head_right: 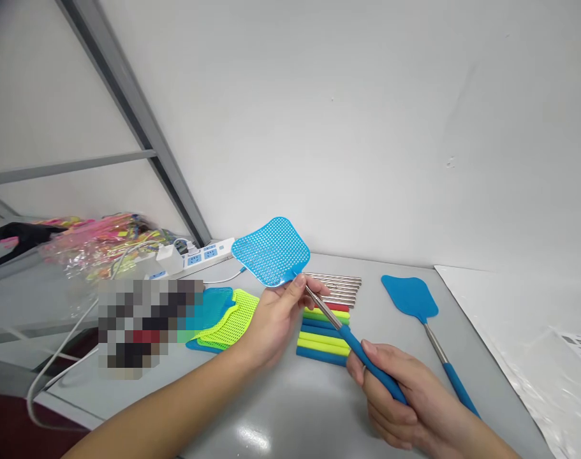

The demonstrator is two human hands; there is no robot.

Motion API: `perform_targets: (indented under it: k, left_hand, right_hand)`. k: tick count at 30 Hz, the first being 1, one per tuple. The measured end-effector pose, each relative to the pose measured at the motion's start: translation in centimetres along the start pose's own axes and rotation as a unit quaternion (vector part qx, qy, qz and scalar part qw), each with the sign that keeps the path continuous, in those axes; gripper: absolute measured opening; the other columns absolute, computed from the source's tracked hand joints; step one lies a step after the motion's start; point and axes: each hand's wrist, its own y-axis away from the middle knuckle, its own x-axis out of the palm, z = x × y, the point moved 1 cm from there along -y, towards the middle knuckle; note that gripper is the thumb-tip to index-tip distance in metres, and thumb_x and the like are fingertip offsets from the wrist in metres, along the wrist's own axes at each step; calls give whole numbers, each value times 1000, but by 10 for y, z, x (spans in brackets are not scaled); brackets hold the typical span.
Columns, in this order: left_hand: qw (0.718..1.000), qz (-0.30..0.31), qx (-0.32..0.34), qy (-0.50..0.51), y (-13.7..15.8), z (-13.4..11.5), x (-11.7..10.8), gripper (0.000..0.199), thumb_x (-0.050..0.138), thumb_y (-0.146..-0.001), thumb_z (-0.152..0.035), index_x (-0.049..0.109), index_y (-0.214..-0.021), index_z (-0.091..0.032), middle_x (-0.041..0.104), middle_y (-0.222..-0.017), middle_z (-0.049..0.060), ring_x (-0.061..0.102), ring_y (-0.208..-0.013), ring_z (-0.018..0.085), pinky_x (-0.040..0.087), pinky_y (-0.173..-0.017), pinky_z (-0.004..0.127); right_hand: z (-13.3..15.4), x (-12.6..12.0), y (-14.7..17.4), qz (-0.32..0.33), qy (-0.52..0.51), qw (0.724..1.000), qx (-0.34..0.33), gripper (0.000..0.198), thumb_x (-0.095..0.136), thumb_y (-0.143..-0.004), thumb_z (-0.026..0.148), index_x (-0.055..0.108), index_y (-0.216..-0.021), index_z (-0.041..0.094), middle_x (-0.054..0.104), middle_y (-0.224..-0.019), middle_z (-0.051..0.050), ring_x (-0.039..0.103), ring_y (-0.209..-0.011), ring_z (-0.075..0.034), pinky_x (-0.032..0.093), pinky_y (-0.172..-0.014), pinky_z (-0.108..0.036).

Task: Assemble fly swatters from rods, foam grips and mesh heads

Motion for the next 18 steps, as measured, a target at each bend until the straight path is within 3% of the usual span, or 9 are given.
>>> perform_targets:
  k: [3, 6, 8, 9, 11, 13, 18]
  left_hand:
    - [999, -6, 7, -33, 1, 2, 0, 32, 54, -94, -42, 73, -85, -18, 72, -90, 6, 58, -77, 15, 43, -73, 26]
    - [998, 9, -20, -62, 5, 11, 3, 34, 55, -93, -44, 74, -86, -17, 72, -92, 6, 57, -76, 15, 43, -73, 26]
    - [996, 44, -55, -63, 10, 19, 6, 34, 55, -92, -45, 75, -88, -17, 72, -92, 7, 58, -77, 15, 44, -74, 26]
    - [994, 64, -69, -61, 12, 23, 9, 35, 56, -92, -46, 75, -88, -17, 71, -92, 7, 58, -78, 16, 45, -75, 27]
    - [991, 88, -78, -55, 18, 30, 13, 35, 57, -91, -46, 75, -89, -17, 71, -91, 7, 58, -79, 16, 45, -77, 28]
    - [993, 75, -76, -54, 19, 33, 14, 34, 57, -91, -46, 75, -88, -17, 70, -90, 7, 56, -77, 16, 45, -76, 28]
    - [997, -67, -45, 9, 0, 21, -3, 32, 58, -90, -46, 70, -82, -17, 67, -88, 5, 52, -74, 13, 42, -71, 25]
  right_hand:
    - [3, 1, -1, -28, 171, 984, -38, 46, 33, -99, 53, 62, -84, 20, 32, -40, 9, 19, -33, -7, 24, -38, -22]
    - [7, 4, -2, -134, 398, 899, -125, 33, 49, -94, 52, 61, -93, 21, 51, -63, 3, 41, -56, -10, 32, -53, -23]
    - [8, 6, -3, -183, 474, 848, -152, 31, 53, -92, 52, 58, -95, 22, 51, -72, 2, 43, -66, -13, 31, -58, -25]
    - [7, 7, -3, -194, 487, 838, -153, 32, 51, -92, 53, 57, -92, 22, 48, -70, 2, 41, -65, -13, 30, -57, -25]
    - [5, 10, -5, -192, 474, 848, -140, 36, 46, -94, 55, 52, -83, 22, 39, -61, 5, 34, -58, -12, 25, -53, -26]
    - [3, 14, -6, -171, 421, 883, -119, 41, 42, -95, 57, 45, -75, 22, 35, -54, 6, 28, -50, -10, 22, -48, -25]
    - [1, 21, -8, -119, 280, 950, -75, 43, 36, -97, 58, 43, -74, 23, 36, -41, 9, 24, -36, -8, 21, -38, -22]
